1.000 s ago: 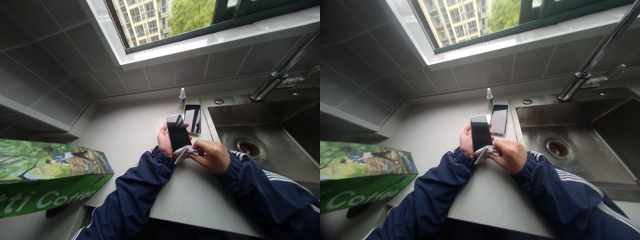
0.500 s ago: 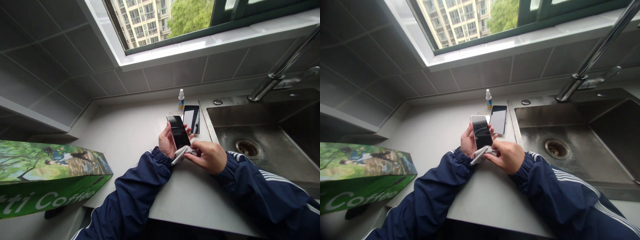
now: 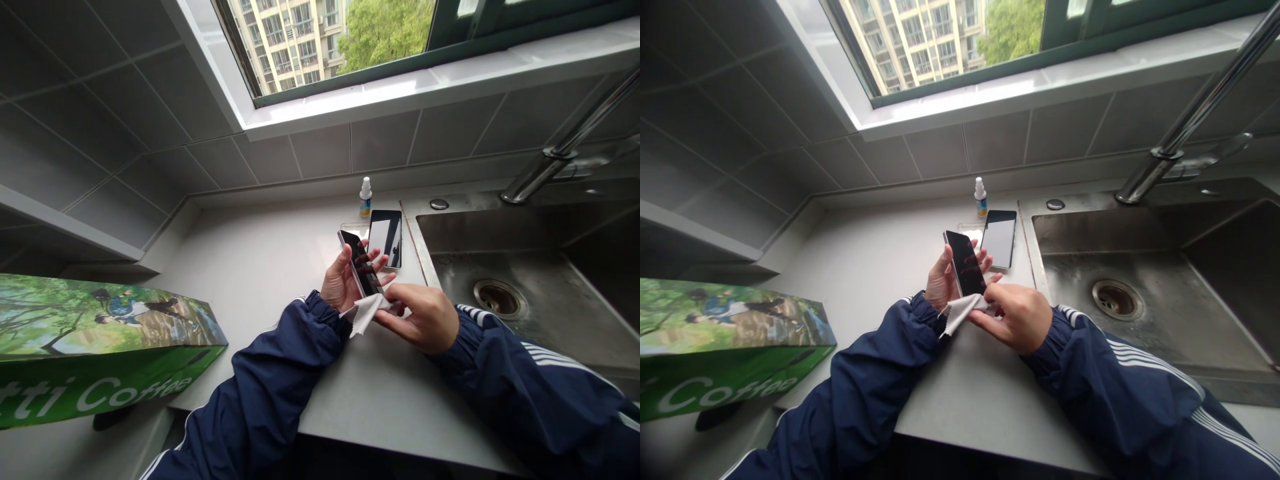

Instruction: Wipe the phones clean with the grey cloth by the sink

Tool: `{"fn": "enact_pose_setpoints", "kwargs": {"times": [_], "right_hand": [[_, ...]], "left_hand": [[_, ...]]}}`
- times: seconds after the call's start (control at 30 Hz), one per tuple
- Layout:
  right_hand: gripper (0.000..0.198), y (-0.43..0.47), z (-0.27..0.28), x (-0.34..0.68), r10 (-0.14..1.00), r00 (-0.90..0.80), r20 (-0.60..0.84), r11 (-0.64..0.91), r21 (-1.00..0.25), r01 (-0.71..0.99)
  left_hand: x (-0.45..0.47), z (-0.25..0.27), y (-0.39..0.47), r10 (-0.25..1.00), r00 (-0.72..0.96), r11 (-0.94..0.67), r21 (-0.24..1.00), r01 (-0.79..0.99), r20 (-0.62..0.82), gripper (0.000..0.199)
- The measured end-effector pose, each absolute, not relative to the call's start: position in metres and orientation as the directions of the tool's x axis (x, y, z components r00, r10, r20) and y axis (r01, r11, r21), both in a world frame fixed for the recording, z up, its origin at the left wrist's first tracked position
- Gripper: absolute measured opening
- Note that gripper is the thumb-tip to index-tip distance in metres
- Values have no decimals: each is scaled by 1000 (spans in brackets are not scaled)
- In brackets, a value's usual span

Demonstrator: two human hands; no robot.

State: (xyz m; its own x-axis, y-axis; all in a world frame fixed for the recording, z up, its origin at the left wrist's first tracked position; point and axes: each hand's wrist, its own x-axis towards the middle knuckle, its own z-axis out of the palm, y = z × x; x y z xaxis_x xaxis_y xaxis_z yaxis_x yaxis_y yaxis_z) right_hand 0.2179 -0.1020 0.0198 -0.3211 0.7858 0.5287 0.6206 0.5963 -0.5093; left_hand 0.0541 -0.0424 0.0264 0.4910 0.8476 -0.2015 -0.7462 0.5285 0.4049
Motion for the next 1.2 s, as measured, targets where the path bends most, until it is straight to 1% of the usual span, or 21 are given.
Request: {"fn": "enact_pose_setpoints", "kwargs": {"times": [0.13, 0.27, 0.4, 0.6, 0.7, 0.8, 0.97, 1.1, 1.2], "right_hand": [[31, -101, 22, 219, 796, -321, 514, 587, -524, 617], [28, -98, 23, 222, 794, -344, 502, 594, -520, 614], [27, -95, 20, 224, 787, -345, 512, 603, -517, 608], [27, -98, 18, 223, 794, -348, 499, 602, -560, 569], [27, -100, 22, 222, 778, -345, 526, 620, -550, 559], [28, -99, 24, 222, 770, -354, 530, 625, -521, 580], [26, -95, 20, 225, 755, -370, 542, 641, -486, 595], [19, -93, 16, 225, 753, -356, 553, 636, -477, 606], [18, -95, 16, 223, 753, -343, 561, 632, -474, 613]], "left_hand": [[53, 28, -42, 826, 527, 561, 392, -729, -201, 42], [52, 29, -41, 842, 508, 538, 356, -764, -181, 49], [52, 29, -41, 846, 509, 530, 359, -768, -159, 46], [55, 22, -43, 849, 511, 518, 413, -749, -136, 37], [57, 18, -43, 855, 502, 505, 433, -746, -132, 38], [57, 18, -42, 844, 515, 523, 436, -732, -148, 46], [55, 26, -42, 853, 504, 513, 393, -763, -135, 53], [53, 29, -42, 851, 506, 519, 356, -777, -137, 54], [52, 27, -41, 850, 507, 522, 367, -770, -144, 52]]}}
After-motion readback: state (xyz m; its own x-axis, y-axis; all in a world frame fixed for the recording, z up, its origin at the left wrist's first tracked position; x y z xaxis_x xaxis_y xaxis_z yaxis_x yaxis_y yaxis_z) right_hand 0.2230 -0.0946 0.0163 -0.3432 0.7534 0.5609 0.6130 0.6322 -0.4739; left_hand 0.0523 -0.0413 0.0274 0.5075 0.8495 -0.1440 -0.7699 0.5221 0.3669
